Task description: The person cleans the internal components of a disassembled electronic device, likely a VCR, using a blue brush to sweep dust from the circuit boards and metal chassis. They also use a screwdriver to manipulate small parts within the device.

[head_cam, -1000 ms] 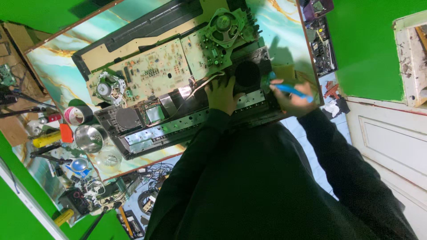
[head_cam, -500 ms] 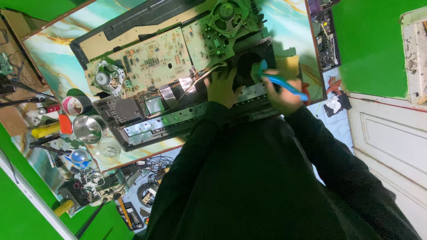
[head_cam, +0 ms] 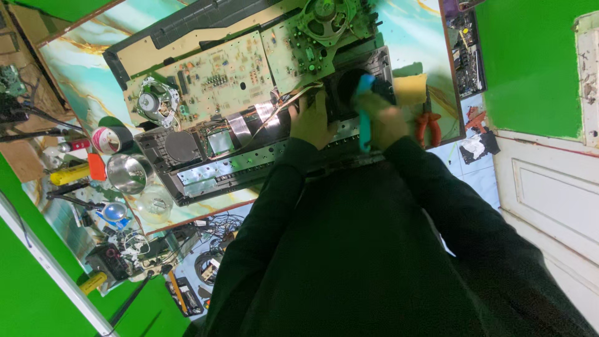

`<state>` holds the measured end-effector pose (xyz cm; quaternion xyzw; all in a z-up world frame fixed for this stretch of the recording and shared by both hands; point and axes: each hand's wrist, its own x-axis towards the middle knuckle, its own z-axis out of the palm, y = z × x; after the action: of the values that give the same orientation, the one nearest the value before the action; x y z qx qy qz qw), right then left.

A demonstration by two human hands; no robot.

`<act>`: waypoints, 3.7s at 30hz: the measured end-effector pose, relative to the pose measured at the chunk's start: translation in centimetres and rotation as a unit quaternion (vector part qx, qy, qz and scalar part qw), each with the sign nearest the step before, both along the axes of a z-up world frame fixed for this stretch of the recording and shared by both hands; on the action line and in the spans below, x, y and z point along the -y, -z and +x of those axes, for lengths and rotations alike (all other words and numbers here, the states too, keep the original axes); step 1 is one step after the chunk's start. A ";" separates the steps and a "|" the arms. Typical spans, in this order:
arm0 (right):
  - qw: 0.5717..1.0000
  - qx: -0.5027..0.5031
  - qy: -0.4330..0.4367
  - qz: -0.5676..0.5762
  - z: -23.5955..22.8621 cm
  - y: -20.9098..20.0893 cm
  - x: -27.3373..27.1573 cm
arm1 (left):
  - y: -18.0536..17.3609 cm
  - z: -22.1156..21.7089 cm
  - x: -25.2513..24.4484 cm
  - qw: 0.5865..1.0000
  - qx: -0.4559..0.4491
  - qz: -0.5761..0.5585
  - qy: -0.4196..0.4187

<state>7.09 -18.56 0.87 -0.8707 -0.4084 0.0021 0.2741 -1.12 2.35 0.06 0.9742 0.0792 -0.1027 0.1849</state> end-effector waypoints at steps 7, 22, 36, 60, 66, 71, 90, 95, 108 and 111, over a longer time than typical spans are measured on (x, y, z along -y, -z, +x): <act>0.973 -0.206 0.043 -0.091 3.6 1.9 -1.0 | 1.5 -0.4 0.3 0.999 0.041 0.019 -0.006; 0.982 -0.145 0.050 0.108 2.1 1.5 -2.6 | 0.4 -0.6 1.0 0.995 0.085 0.056 0.009; 0.975 -0.167 0.091 -0.116 2.8 6.5 2.1 | -0.4 -0.6 2.6 0.995 0.072 0.062 -0.035; 0.996 0.071 -0.046 -0.033 6.5 -2.2 2.9 | 0.6 -1.3 4.3 0.980 0.140 0.110 -0.088; 0.988 -0.031 -0.017 -0.151 8.2 -3.0 -0.2 | 0.8 -0.9 4.0 0.986 0.110 0.102 -0.079; 0.997 0.069 0.007 0.031 8.8 -2.5 2.6 | 1.4 -1.0 3.9 0.986 0.102 0.097 -0.085; 0.997 0.064 -0.035 0.008 8.2 -2.1 1.3 | 0.7 -0.7 3.5 0.992 0.065 0.069 -0.084; 1.000 0.026 0.006 0.008 7.5 -3.2 1.0 | -1.5 -0.8 4.0 0.991 0.058 0.072 -0.093; 0.997 0.048 -0.062 -0.019 7.8 -4.4 0.5 | -4.1 6.5 5.4 0.995 0.071 0.048 -0.054; 0.997 0.034 -0.067 -0.011 9.8 -5.1 0.3 | -4.1 6.9 5.3 0.994 0.058 0.063 -0.070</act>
<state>16.91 -18.88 5.98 -0.8438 -0.4750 -0.0042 0.2497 5.82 -2.99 4.12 0.9802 0.1429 -0.0271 0.1345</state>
